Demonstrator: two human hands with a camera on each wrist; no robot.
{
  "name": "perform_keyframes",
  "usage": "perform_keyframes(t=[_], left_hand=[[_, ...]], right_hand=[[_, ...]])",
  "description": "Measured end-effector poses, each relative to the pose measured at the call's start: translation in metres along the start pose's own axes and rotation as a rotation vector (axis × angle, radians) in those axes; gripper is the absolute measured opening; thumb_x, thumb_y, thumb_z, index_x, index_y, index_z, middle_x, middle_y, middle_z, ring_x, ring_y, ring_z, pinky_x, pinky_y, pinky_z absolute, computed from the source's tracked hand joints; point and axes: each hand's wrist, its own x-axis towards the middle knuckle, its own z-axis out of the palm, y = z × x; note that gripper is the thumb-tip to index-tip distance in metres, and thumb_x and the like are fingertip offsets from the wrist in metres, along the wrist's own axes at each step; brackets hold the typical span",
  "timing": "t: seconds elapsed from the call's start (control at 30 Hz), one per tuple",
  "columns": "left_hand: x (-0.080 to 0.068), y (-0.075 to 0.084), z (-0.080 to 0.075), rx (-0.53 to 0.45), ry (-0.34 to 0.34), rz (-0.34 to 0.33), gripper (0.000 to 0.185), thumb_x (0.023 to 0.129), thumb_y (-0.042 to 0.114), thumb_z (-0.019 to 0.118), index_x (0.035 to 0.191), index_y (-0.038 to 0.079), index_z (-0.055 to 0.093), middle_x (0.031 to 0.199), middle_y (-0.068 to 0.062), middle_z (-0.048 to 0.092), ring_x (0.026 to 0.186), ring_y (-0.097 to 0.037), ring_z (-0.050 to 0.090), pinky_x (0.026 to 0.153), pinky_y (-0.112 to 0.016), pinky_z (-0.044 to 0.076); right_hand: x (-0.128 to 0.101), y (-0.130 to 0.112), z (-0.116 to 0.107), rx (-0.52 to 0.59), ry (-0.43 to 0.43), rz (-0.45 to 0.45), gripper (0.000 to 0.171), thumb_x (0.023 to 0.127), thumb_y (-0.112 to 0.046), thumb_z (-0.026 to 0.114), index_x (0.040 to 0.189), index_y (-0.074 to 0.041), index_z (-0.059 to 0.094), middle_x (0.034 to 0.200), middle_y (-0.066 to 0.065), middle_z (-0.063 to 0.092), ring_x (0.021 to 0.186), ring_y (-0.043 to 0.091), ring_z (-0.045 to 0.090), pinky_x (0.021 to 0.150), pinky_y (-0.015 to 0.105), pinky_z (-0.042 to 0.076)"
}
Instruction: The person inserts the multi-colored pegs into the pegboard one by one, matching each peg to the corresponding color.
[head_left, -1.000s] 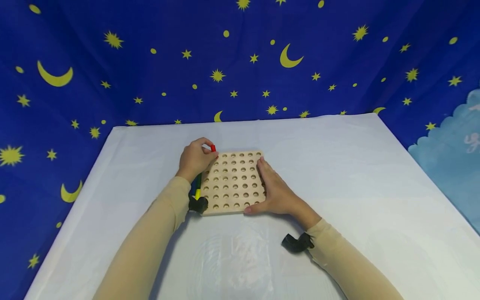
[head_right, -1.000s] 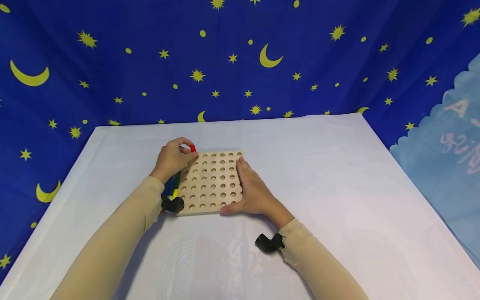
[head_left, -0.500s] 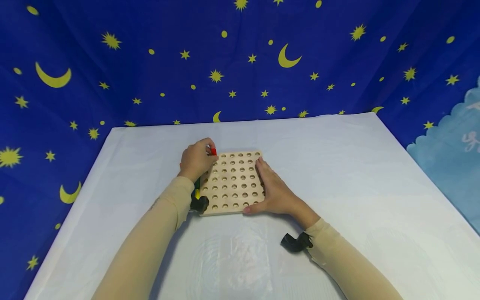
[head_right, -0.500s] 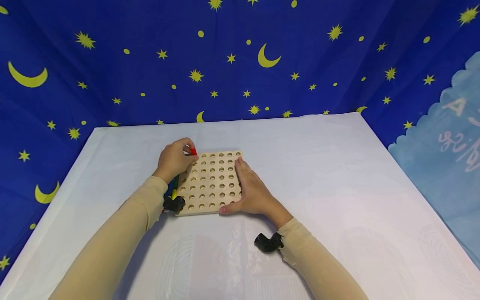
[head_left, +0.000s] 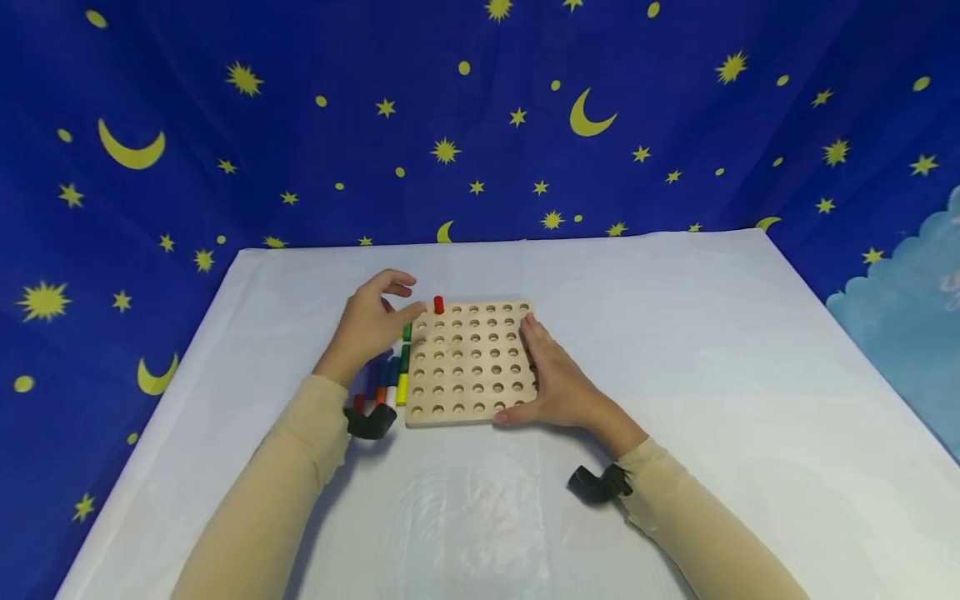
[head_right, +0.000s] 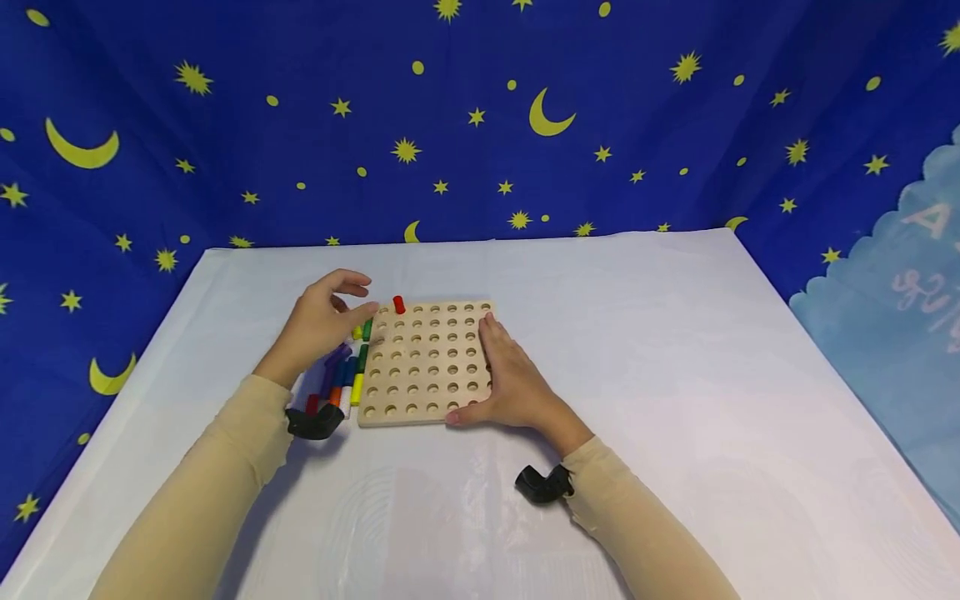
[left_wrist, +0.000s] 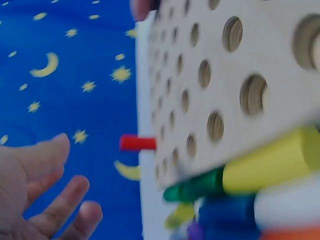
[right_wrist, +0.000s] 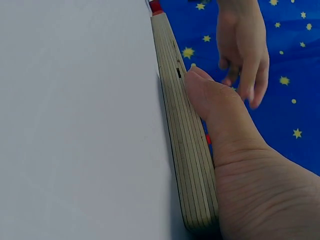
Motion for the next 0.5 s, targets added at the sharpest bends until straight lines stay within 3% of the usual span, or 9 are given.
perform_keyframes(t=[0.13,0.27,0.37,0.5], left_hand=[[-0.019,-0.013,-0.020,-0.048,-0.026,-0.021,0.041,0.097,0.030,0.065,0.135,0.019,0.054,0.130,-0.007,0.060,0.106,-0.027,0.054,0.086,-0.040,0.047],[-0.040,-0.035,-0.038,-0.021,-0.089,-0.050,0.044,0.097,0.032,0.064,0.137,0.018,0.053,0.130,-0.008,0.060,0.113,-0.029,0.054,0.092,-0.043,0.045],[-0.055,-0.052,-0.046,0.047,-0.152,-0.066,0.046,0.096,0.033,0.066,0.137,0.015,0.054,0.128,-0.010,0.061,0.110,-0.028,0.054,0.086,-0.039,0.046],[-0.074,-0.069,-0.046,0.112,-0.235,-0.086,0.051,0.089,0.034,0.074,0.132,0.011,0.058,0.114,-0.010,0.062,0.093,-0.024,0.053,0.073,-0.030,0.044]], right_hand=[[0.000,0.003,-0.001,0.001,-0.003,0.008,0.149,0.057,-0.071,0.084,0.159,-0.012,-0.006,0.168,0.004,-0.010,0.155,0.021,-0.003,0.124,0.047,0.010],[0.000,0.004,-0.002,0.008,0.000,0.004,0.148,0.058,-0.070,0.085,0.159,-0.012,-0.006,0.168,0.005,-0.009,0.155,0.022,-0.003,0.124,0.048,0.009],[0.000,0.003,-0.003,0.011,0.006,-0.001,0.148,0.057,-0.069,0.086,0.159,-0.011,-0.005,0.168,0.006,-0.009,0.155,0.022,-0.002,0.124,0.048,0.009],[0.000,0.002,-0.002,0.006,0.001,-0.007,0.148,0.058,-0.068,0.085,0.159,-0.011,-0.005,0.168,0.006,-0.009,0.156,0.022,-0.003,0.124,0.048,0.009]])
